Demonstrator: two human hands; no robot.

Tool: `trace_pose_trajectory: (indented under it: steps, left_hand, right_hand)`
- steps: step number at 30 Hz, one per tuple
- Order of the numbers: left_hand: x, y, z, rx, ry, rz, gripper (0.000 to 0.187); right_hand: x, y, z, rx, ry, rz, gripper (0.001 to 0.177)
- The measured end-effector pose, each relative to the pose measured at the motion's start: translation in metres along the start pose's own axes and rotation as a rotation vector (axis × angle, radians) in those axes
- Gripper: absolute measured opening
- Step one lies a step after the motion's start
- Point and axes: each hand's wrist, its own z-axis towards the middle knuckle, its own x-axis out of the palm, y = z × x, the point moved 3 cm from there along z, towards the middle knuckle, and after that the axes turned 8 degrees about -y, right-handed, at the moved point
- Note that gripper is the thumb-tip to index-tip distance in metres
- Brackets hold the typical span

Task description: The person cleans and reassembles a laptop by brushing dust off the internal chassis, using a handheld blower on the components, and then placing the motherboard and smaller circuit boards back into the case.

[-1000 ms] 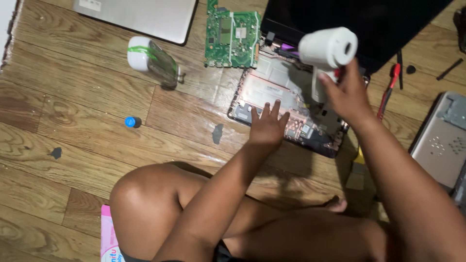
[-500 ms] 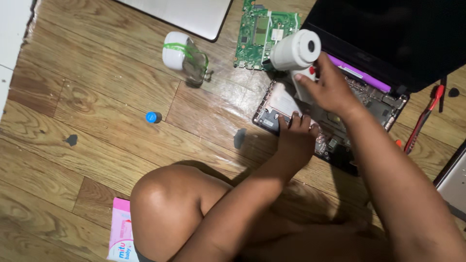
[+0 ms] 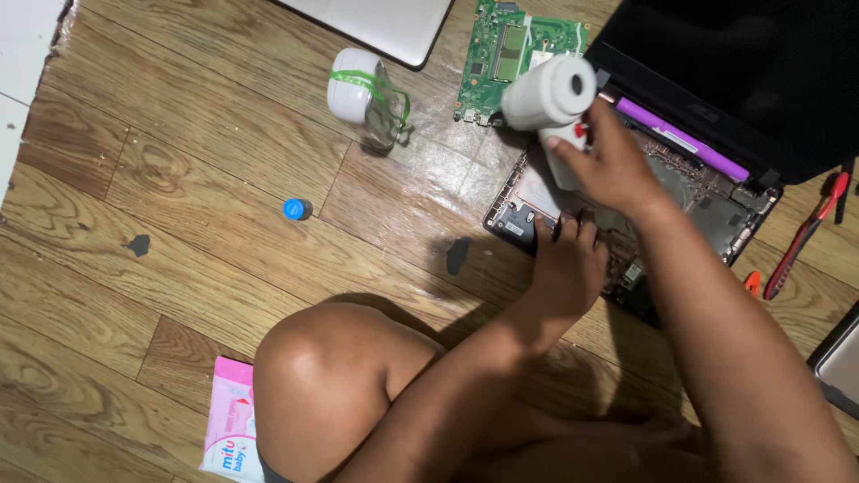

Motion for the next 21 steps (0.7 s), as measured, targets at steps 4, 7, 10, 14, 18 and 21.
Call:
trace_pose_trajectory:
  steps: [4,7,10,14,18,21]
  left_hand:
    - [-0.004,-0.002,0.001,-0.023,-0.108,-0.023,0.032]
    - [-0.006,-0.003,0.0,-0.005,-0.047,0.04,0.035]
    - [-0.006,-0.002,0.002,0.007,0.036,0.073,0.039]
    - [-0.007,-0.003,0.004,0.0,0.08,0.085,0.044]
    - [-0.007,-0.002,0.005,0.002,0.119,0.076,0.043]
    - [-0.007,0.001,0.007,-0.003,0.191,0.043,0.044]
  right_hand:
    - [-0.02,-0.013,0.008,0.012,-0.144,-0.01,0.048]
    - [-0.027,-0.024,0.023,-0.103,-0.29,0.079,0.042]
    - [-0.036,-0.035,0.034,-0.117,-0.326,0.108,0.039]
    - [-0.057,-0.039,0.022,-0.037,-0.175,0.097,0.042]
    - [-0.084,-0.04,-0.014,-0.052,-0.092,0.045,0.048]
    - [-0.103,-0.047,-0.055,-0.07,-0.19,0.05,0.051]
